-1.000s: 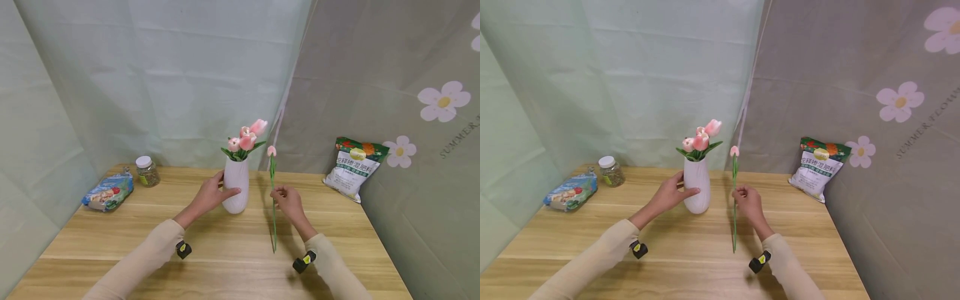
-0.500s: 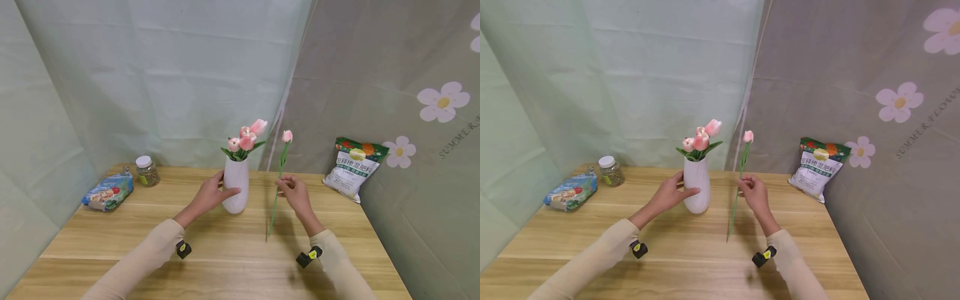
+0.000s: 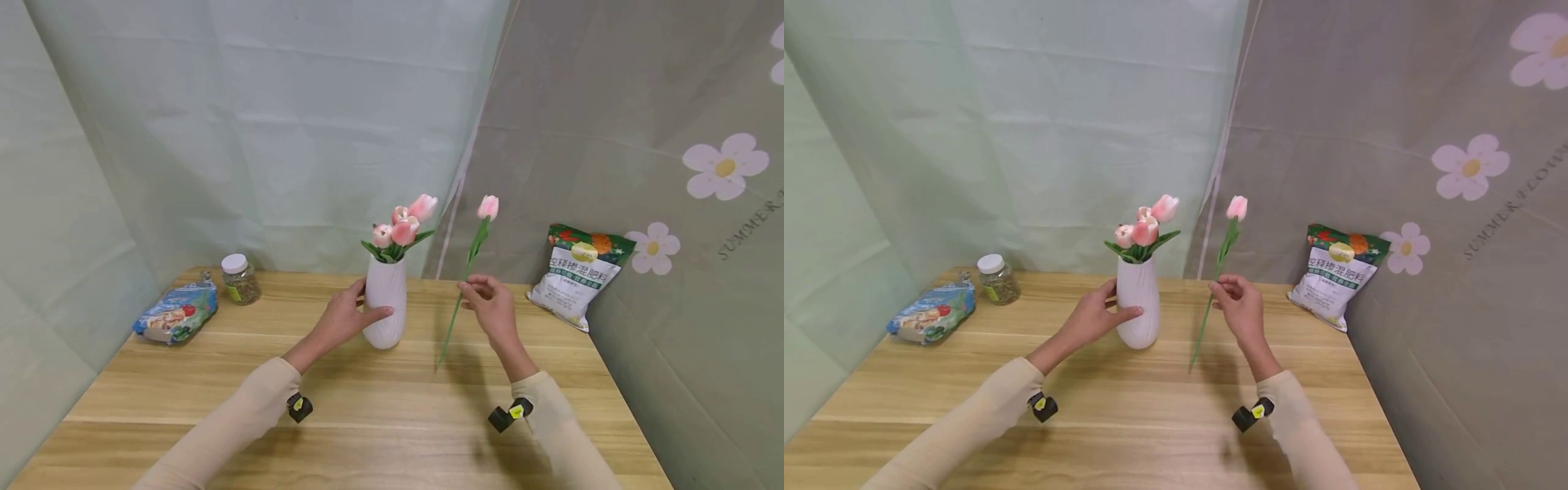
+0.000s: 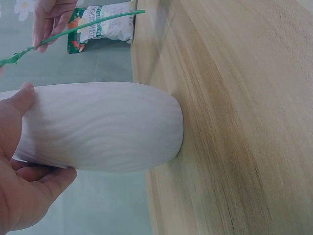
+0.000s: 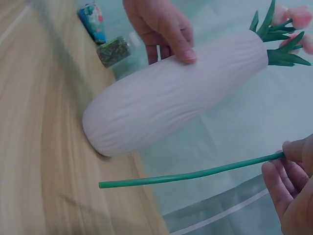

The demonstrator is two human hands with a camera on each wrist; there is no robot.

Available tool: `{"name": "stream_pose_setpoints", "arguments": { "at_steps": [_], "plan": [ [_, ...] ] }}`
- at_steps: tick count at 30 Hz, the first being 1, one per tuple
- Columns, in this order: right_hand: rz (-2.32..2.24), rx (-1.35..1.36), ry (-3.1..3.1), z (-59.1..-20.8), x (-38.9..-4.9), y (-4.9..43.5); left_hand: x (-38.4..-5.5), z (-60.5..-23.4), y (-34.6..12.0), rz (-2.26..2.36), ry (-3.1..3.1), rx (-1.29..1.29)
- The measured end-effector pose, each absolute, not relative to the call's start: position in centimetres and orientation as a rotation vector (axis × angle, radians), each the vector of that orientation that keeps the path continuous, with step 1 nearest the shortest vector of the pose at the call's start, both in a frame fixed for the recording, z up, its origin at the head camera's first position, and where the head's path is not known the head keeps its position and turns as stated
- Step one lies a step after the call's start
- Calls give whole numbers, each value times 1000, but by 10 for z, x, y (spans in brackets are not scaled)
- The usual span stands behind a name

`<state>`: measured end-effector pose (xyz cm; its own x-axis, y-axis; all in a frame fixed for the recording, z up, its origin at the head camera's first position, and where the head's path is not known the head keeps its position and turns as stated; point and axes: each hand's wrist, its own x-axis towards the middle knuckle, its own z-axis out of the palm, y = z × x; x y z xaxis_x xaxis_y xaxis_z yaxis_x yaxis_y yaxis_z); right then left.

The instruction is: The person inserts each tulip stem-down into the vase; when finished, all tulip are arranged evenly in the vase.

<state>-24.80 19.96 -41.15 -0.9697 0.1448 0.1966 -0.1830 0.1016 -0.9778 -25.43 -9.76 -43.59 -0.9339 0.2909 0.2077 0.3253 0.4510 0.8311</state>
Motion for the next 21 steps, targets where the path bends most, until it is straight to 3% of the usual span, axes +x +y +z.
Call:
{"name": "stream_pose_setpoints", "arguments": {
  "at_steps": [21],
  "plan": [
    [1903,225,-1886,-378,-237,200,-254,-434,-97,-1526,-2644,-552]
  ]
}}
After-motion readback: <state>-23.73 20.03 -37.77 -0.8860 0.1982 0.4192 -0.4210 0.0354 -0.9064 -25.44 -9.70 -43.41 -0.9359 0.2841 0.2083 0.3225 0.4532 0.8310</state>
